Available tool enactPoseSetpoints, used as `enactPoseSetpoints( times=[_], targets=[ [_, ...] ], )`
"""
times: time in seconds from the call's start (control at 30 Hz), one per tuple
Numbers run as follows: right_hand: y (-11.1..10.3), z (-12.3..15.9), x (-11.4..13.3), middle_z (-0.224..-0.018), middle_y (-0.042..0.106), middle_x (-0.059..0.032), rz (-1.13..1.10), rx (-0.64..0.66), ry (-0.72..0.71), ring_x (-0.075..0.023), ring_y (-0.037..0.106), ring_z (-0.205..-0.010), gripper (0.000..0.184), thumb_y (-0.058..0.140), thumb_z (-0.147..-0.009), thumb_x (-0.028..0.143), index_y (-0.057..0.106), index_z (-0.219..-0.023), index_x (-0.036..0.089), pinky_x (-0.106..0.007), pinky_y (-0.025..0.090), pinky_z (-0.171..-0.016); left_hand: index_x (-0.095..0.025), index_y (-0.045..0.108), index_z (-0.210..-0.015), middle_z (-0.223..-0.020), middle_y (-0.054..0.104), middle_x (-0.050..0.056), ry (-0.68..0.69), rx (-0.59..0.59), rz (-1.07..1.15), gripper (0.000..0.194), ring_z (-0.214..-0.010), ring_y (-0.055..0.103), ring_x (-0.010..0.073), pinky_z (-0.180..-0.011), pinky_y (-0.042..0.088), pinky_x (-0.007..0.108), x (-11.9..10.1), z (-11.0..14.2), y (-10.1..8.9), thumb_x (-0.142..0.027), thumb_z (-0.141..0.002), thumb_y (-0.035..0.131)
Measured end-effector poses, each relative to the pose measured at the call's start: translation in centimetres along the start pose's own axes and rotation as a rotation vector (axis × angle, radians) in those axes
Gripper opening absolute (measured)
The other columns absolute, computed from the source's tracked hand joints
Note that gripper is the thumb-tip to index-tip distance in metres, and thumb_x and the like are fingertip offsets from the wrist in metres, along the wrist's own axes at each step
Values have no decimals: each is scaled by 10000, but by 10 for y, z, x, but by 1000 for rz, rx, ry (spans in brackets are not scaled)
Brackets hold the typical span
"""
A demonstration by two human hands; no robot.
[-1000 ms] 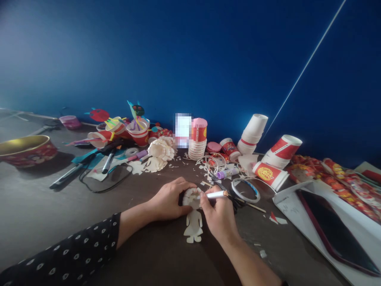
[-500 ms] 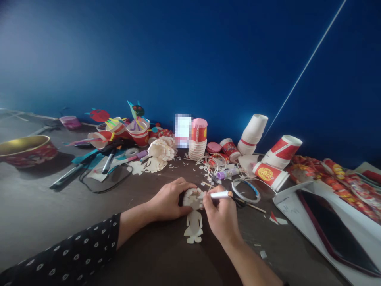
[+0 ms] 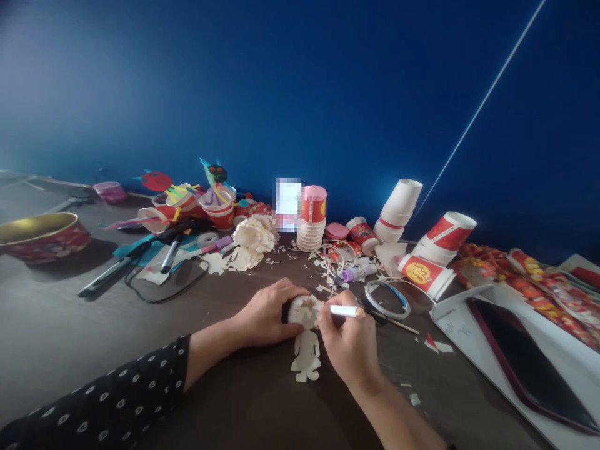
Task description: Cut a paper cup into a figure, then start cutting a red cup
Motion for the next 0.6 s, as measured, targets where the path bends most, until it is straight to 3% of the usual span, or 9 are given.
enactPoseSetpoints(
  times=[0.6],
  targets=[
    [12, -3, -1, -511, 572, 4, 35, 74, -26, -170, 551, -453, 175, 480, -802, 313, 476, -660, 211, -253, 386, -468, -248, 541, -1084, -952, 541, 34, -14, 5, 5, 515, -864, 559, 204, -786, 442, 322, 2, -1, 0, -316, -581, 631]
  ],
)
Point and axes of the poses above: each hand's wrist, its own z-axis away from the middle knuckle, its own y-axis out of the palm, x = y × z, the point moved 9 cm from there along -z, towards the middle knuckle
